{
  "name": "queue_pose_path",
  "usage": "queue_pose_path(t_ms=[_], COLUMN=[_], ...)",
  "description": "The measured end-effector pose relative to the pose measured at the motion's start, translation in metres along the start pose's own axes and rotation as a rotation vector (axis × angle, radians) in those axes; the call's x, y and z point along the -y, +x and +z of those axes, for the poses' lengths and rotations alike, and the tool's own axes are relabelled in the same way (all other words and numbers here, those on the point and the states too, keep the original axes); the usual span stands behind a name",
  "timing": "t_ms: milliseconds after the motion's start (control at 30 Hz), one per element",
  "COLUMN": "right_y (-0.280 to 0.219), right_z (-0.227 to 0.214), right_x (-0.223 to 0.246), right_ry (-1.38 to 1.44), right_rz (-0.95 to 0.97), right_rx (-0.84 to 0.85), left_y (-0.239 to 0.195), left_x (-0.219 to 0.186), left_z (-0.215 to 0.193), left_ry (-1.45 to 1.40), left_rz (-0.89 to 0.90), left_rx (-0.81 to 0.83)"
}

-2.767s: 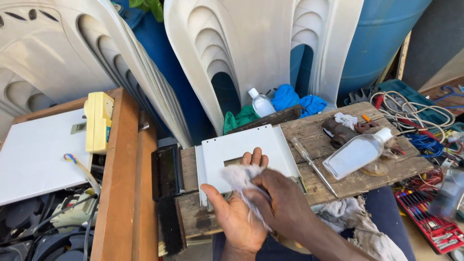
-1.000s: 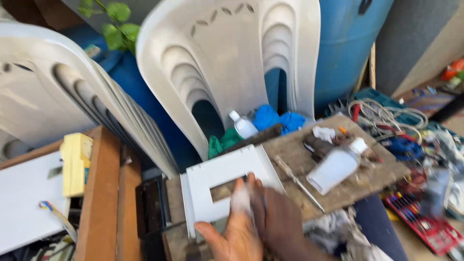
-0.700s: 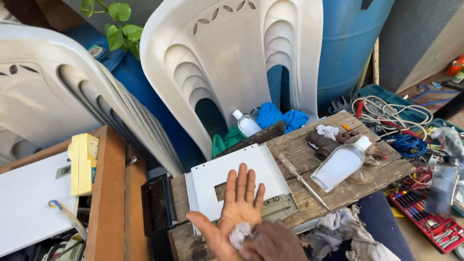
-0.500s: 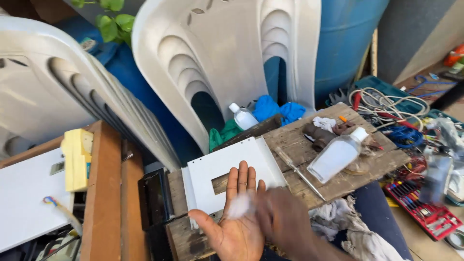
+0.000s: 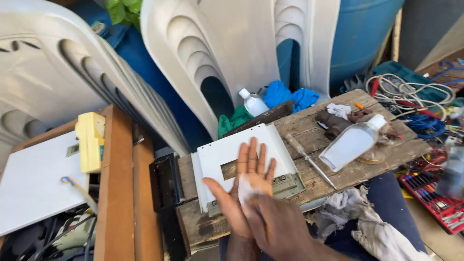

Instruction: Cleaning a metal enclosure panel using a cloth, solvent, and a small tool to scrape off residue.

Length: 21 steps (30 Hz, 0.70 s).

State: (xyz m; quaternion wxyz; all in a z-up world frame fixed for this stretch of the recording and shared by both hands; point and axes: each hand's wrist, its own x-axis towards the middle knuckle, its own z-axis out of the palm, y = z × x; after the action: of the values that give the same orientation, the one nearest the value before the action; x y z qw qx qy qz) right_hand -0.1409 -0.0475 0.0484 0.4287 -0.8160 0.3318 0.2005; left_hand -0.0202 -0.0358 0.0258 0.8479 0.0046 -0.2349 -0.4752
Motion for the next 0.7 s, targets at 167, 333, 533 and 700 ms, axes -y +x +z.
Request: queue_pose_path(t_ms=[167, 333, 533, 700], right_y=[-0.014, -0.007, -0.008, 0.007], right_z=[-0.019, -0.02, -0.063, -0.017], right_x=[-0.012, 0.0, 0.026, 0.023], right_ry=[0.109, 0.167, 0.266, 0.324], right_rz=[-0.036, -0.085, -0.079, -0.141], right_rx=[-0.049, -0.078, -0.13, -0.146], left_y=[-0.012, -0.024, -0.019, -0.042], left_x=[0.024, 0.006, 0.008, -0.006], left_z=[-0.081, -0.08, 0.025, -0.069], left_ry=[0.083, 0.077, 0.072, 0.118], left_rz=[-0.179, -0.191, -0.201, -0.223], left_rx=[0.041, -0.276, -0.482, -0.345])
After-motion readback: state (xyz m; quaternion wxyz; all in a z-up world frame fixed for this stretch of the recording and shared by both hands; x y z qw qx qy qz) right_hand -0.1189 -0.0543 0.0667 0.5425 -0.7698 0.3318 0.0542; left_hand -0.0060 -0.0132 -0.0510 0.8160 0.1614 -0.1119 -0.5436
